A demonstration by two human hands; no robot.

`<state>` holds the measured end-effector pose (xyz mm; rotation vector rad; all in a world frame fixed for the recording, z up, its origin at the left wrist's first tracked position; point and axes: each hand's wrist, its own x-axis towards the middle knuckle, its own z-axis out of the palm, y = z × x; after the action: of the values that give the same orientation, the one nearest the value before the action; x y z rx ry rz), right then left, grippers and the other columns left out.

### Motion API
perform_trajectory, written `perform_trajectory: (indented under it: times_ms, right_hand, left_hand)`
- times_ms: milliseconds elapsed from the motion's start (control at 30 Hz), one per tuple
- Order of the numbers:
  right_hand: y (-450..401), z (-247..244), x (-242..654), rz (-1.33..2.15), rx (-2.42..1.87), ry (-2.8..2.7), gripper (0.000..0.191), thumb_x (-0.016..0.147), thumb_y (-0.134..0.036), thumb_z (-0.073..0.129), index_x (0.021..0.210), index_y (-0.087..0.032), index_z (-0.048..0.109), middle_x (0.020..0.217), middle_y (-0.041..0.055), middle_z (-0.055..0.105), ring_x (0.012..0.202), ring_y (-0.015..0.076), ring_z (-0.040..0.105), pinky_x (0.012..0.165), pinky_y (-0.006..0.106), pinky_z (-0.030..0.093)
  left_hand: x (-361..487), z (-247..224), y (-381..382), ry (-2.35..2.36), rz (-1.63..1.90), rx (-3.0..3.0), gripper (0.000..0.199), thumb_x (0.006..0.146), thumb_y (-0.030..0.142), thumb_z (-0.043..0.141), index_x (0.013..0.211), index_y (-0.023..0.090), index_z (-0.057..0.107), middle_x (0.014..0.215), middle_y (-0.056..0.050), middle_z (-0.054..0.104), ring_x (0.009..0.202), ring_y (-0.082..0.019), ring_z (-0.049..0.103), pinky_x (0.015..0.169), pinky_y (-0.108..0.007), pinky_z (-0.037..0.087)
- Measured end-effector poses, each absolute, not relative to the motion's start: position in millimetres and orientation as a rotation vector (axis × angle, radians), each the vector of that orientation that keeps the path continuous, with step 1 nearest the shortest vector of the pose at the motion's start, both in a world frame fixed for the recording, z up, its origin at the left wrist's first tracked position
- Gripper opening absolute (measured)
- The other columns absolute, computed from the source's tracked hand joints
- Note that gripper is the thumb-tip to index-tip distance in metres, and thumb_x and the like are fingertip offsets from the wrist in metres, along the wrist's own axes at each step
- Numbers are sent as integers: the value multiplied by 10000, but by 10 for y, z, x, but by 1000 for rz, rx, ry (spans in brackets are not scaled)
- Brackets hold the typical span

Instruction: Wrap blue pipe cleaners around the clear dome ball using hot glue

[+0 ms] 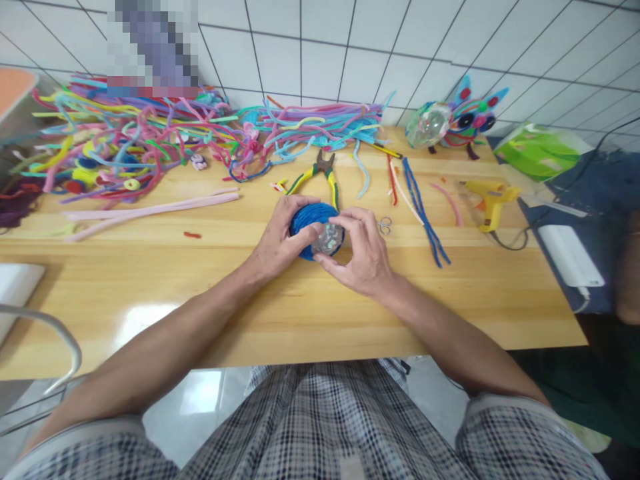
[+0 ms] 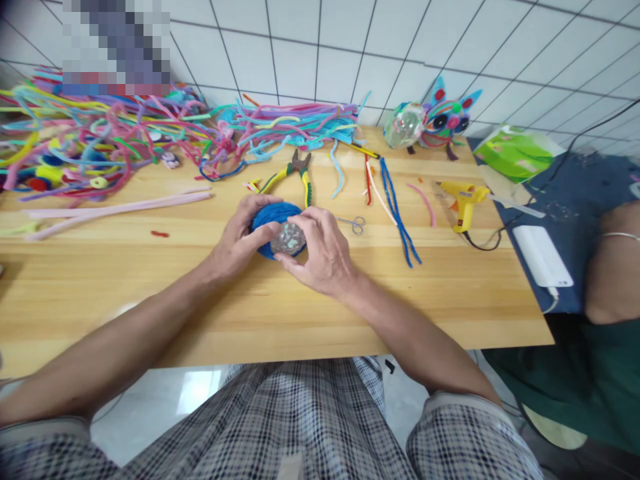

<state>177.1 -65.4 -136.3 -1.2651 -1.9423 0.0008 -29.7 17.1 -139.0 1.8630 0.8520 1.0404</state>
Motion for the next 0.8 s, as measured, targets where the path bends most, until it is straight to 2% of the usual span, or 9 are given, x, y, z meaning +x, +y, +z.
perform_trajectory:
  times_ms: [267, 500, 633, 800]
  right_hand:
    - [-613, -1386, 1817, -67, -1255, -1934, 612, 935, -373, 844, 1464, -263, 558, 1382, 172, 691, 1314, 402, 703, 1078, 656, 639]
    - [-583, -1425, 1838, 13, -1284, -1921, 615, 908, -372, 858, 1447, -253, 587, 1390, 169, 705, 1331, 407, 696, 1117, 674, 612]
    - [-579, -1430, 1823, -25, -1279, -1927, 632, 897, -363, 874, 1449, -269, 582, 1382, 157, 712, 1320, 402, 708, 1107, 658, 619]
    - [-573, -1427, 1805, -87, -1188, -1916, 575, 941, -368, 847, 1433, -229, 585, 1356, 181, 712, 1280, 382, 727, 1063, 618, 648]
  left_hand:
    - [-259, -1429, 149, 831, 1111, 1793, 514, 978, 521, 754, 1401, 244, 662, 1424, -114, 709, 1382, -333, 660, 1258, -529, 516]
    - [-295, -1456, 210, 838, 1070, 1925, 592, 1018, 639, 694, 1460, 248, 650, 1451, -108, 667, 1435, -331, 617, 1297, -519, 487]
    - [-306, -1436, 199, 821, 1044, 1854, 571, 994, 606, 716, 1420, 239, 616, 1424, -110, 669, 1372, -331, 651, 1251, -518, 536]
    - [-296, -1374, 162, 822, 984, 1756, 544, 965, 516, 767, 1396, 249, 572, 1374, -92, 707, 1219, -299, 712, 1053, -443, 635]
